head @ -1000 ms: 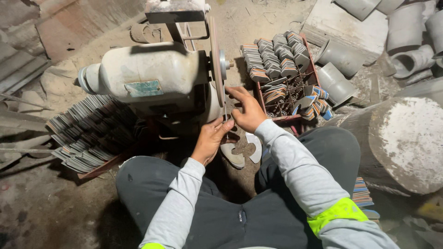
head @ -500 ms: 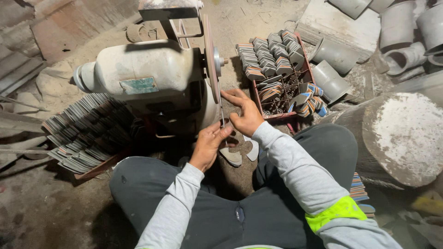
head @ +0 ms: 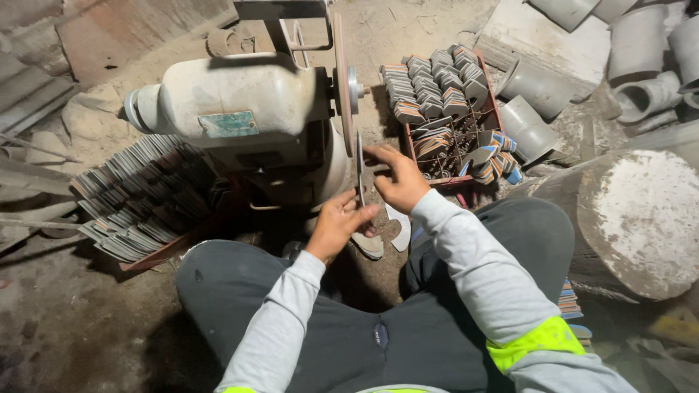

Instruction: The person sits on the floor and uses a bench grinder to smooth the edges of small, crescent-shaped ceramic pieces. They handle each piece by hand, pressing it against the spinning wheel, then place the finished pieces into a nearby crate.

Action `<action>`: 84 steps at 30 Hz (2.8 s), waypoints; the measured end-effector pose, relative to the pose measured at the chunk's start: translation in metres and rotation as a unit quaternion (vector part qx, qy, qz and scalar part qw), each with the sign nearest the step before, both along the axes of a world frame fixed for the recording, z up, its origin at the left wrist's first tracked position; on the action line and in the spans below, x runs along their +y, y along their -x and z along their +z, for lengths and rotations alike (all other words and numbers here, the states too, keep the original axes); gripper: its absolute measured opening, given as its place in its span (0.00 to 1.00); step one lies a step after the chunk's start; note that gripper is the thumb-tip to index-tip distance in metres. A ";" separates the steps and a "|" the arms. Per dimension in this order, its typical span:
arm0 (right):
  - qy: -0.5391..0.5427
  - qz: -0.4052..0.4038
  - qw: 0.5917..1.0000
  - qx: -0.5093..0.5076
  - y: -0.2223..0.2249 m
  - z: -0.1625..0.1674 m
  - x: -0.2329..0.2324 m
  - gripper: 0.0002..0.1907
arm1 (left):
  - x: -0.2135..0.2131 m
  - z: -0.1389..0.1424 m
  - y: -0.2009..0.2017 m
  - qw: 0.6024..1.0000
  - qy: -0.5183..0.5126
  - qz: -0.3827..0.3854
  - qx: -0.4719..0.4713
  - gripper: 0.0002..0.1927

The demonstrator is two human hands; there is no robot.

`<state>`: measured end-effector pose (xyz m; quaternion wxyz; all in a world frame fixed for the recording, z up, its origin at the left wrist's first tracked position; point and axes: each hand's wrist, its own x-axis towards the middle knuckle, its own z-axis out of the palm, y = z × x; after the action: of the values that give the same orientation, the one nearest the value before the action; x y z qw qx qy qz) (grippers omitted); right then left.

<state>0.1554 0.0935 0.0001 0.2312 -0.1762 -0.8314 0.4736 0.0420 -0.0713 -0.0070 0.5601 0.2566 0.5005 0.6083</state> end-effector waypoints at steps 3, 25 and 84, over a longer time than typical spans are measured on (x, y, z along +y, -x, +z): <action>-0.026 -0.031 0.999 0.011 0.030 -0.005 0.009 0.33 | 0.018 -0.007 0.026 0.999 0.004 0.010 -0.031 0.27; 0.231 0.077 0.969 -0.050 -0.037 -0.008 0.017 0.23 | -0.032 -0.004 -0.014 0.747 -0.112 0.148 0.638 0.48; 0.071 0.019 0.962 -0.261 0.009 -0.084 0.015 0.35 | -0.070 0.024 0.080 0.839 0.057 0.150 0.520 0.25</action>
<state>0.1459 0.1082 -0.0835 -0.0162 -0.2940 -0.8305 0.4728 -0.0383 -0.1416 0.0172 0.1330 0.4247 0.7843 0.4322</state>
